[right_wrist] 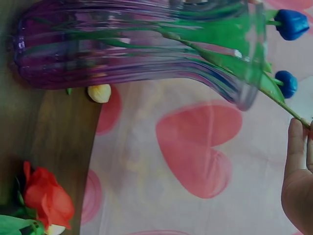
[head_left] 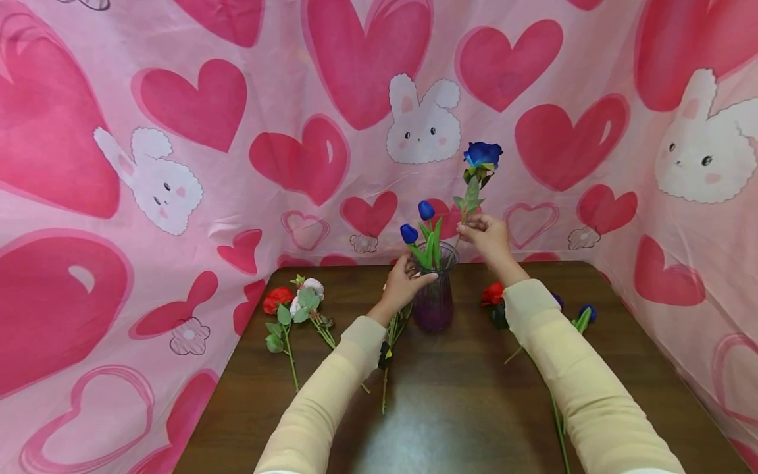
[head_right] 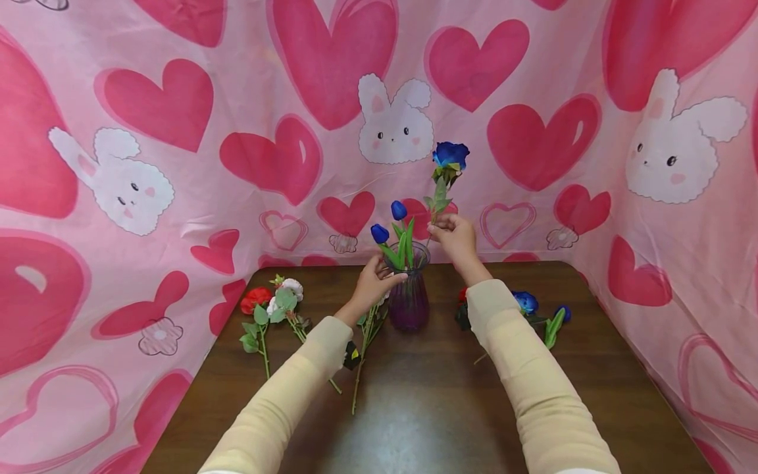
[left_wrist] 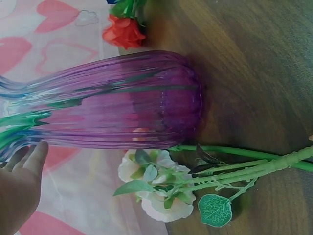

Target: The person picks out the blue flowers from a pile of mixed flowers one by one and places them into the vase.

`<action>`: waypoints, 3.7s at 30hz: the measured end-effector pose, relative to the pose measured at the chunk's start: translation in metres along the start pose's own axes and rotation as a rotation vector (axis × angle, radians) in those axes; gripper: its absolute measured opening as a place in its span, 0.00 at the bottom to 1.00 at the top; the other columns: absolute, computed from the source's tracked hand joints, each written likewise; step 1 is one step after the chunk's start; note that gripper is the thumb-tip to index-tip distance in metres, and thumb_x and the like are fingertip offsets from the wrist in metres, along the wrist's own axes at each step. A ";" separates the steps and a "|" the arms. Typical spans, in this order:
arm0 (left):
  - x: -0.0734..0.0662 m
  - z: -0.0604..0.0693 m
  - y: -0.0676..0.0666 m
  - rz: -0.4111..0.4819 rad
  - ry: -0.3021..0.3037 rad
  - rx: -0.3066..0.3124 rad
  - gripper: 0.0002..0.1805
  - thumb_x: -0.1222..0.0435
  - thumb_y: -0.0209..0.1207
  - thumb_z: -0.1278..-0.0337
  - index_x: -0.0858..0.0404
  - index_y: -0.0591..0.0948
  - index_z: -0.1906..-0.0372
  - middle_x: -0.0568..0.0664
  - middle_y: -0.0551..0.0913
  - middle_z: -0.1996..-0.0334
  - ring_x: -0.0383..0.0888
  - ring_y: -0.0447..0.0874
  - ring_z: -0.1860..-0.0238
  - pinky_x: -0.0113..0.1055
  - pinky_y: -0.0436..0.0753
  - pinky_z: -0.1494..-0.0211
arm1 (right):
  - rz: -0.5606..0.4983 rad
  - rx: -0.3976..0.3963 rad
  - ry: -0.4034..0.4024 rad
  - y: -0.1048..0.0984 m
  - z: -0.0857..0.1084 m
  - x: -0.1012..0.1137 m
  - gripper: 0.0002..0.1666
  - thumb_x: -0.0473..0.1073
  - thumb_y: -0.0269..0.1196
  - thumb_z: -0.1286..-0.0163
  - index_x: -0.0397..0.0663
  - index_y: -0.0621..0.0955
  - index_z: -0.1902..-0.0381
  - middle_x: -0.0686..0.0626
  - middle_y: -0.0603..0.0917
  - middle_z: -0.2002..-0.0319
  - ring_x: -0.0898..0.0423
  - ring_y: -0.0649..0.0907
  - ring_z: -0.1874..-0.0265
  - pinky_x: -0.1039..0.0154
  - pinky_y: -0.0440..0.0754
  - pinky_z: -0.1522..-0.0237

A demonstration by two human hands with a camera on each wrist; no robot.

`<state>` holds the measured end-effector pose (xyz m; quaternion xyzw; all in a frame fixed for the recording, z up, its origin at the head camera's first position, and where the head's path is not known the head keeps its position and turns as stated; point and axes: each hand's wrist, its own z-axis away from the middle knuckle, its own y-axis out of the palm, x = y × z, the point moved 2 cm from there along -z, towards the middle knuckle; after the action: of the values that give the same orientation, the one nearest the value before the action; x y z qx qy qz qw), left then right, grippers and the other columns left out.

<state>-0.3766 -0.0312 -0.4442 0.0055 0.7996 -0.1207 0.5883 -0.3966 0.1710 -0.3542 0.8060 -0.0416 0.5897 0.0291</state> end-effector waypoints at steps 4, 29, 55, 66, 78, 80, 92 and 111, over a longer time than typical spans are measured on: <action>0.001 0.000 0.000 -0.017 -0.015 -0.002 0.36 0.56 0.70 0.46 0.61 0.68 0.35 0.53 0.78 0.42 0.44 0.77 0.41 0.37 0.75 0.40 | 0.042 -0.004 0.006 0.003 0.001 -0.010 0.16 0.29 0.64 0.35 0.21 0.76 0.52 0.44 0.82 0.66 0.65 0.84 0.73 0.70 0.83 0.66; 0.003 0.000 -0.001 -0.012 -0.019 0.001 0.38 0.54 0.70 0.47 0.59 0.67 0.34 0.52 0.77 0.41 0.45 0.76 0.40 0.38 0.76 0.41 | 0.439 -0.004 -0.008 0.014 0.003 -0.044 0.12 0.34 0.66 0.37 0.30 0.81 0.59 0.36 0.84 0.62 0.49 0.80 0.66 0.73 0.76 0.74; 0.003 0.001 -0.001 -0.026 -0.028 0.000 0.38 0.52 0.69 0.47 0.56 0.67 0.33 0.49 0.77 0.41 0.43 0.75 0.40 0.37 0.76 0.41 | 0.469 0.079 0.220 0.027 0.005 -0.045 0.24 0.38 0.67 0.37 0.29 0.79 0.46 0.34 0.81 0.52 0.47 0.82 0.62 0.57 0.83 0.61; -0.006 0.003 -0.001 -0.001 -0.036 0.023 0.36 0.59 0.67 0.43 0.61 0.65 0.31 0.56 0.75 0.38 0.49 0.73 0.37 0.42 0.73 0.38 | 0.353 0.110 0.314 0.026 0.004 -0.049 0.26 0.38 0.64 0.33 0.30 0.74 0.40 0.33 0.76 0.45 0.42 0.82 0.54 0.51 0.82 0.52; -0.027 0.014 -0.003 0.004 -0.028 0.030 0.34 0.62 0.67 0.41 0.66 0.66 0.33 0.59 0.75 0.39 0.51 0.74 0.38 0.42 0.74 0.38 | 0.316 0.159 0.343 0.019 0.011 -0.038 0.29 0.45 0.63 0.30 0.32 0.74 0.38 0.34 0.76 0.42 0.40 0.76 0.45 0.47 0.77 0.45; -0.016 0.009 -0.002 0.008 -0.024 0.026 0.35 0.60 0.67 0.43 0.64 0.66 0.33 0.57 0.75 0.39 0.50 0.74 0.38 0.42 0.74 0.38 | 0.307 0.179 0.342 0.017 0.012 -0.034 0.29 0.45 0.62 0.29 0.32 0.73 0.38 0.35 0.75 0.41 0.40 0.75 0.44 0.47 0.75 0.43; 0.002 0.001 -0.001 -0.022 -0.026 -0.005 0.37 0.54 0.69 0.46 0.58 0.67 0.33 0.51 0.77 0.40 0.44 0.75 0.39 0.37 0.74 0.39 | 0.316 0.226 0.229 -0.007 0.026 -0.020 0.29 0.46 0.61 0.28 0.33 0.71 0.36 0.34 0.76 0.42 0.41 0.79 0.47 0.51 0.77 0.44; 0.003 0.001 -0.003 -0.054 -0.054 -0.011 0.37 0.52 0.70 0.48 0.56 0.69 0.34 0.50 0.79 0.43 0.43 0.77 0.42 0.37 0.77 0.42 | 0.499 0.110 0.165 -0.106 0.085 -0.017 0.37 0.59 0.60 0.31 0.36 0.71 0.36 0.38 0.77 0.44 0.62 0.79 0.56 0.76 0.77 0.59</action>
<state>-0.3770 -0.0348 -0.4462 -0.0225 0.7839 -0.1325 0.6061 -0.3103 0.2685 -0.3963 0.7204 -0.2044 0.6437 -0.1579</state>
